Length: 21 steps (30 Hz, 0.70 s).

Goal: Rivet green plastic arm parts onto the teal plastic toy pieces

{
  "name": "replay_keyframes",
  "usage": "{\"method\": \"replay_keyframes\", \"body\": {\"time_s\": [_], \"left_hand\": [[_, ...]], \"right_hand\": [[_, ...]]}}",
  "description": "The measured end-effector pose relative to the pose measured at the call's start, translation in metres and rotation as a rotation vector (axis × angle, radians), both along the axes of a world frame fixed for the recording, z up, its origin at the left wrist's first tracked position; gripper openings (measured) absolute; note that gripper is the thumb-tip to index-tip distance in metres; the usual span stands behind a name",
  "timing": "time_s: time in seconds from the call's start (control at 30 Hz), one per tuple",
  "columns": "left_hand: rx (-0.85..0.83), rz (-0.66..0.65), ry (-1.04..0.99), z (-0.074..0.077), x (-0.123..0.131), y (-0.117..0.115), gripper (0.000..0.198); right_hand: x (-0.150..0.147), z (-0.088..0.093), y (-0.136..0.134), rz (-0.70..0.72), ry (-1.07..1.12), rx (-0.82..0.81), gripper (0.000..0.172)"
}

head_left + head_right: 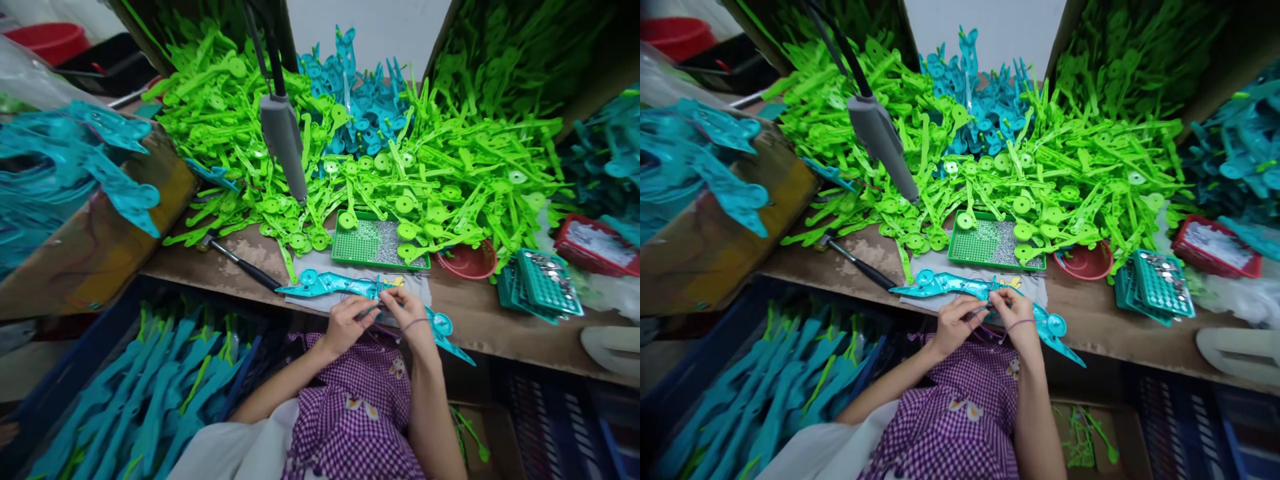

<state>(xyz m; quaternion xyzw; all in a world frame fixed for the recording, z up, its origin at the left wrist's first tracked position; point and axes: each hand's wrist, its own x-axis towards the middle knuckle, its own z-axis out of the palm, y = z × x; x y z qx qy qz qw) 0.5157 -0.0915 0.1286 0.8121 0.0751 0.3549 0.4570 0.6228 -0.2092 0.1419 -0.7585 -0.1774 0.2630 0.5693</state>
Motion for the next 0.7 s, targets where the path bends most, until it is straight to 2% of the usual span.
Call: {"method": "replay_keyframes", "body": {"time_s": [0.13, 0.23, 0.37, 0.47, 0.7], "left_hand": [[-0.009, -0.024, 0.054, 0.005, -0.003, 0.002, 0.012], [0.057, -0.058, 0.069, 0.007, -0.003, 0.005, 0.016], [0.073, -0.118, 0.089, 0.005, -0.005, 0.008, 0.017], [0.071, -0.15, 0.101, 0.004, -0.007, 0.008, 0.017], [0.143, -0.127, 0.031, 0.006, -0.005, 0.005, 0.013]], "right_hand": [[-0.013, 0.003, -0.012, -0.04, -0.167, 0.018, 0.031], [-0.017, 0.003, -0.019, 0.001, -0.338, -0.012, 0.021], [-0.014, 0.004, -0.021, 0.106, -0.459, -0.016, 0.015], [-0.015, 0.006, -0.021, 0.104, -0.564, -0.005, 0.013], [-0.02, 0.008, -0.026, 0.102, -0.62, 0.037, 0.014]]}}
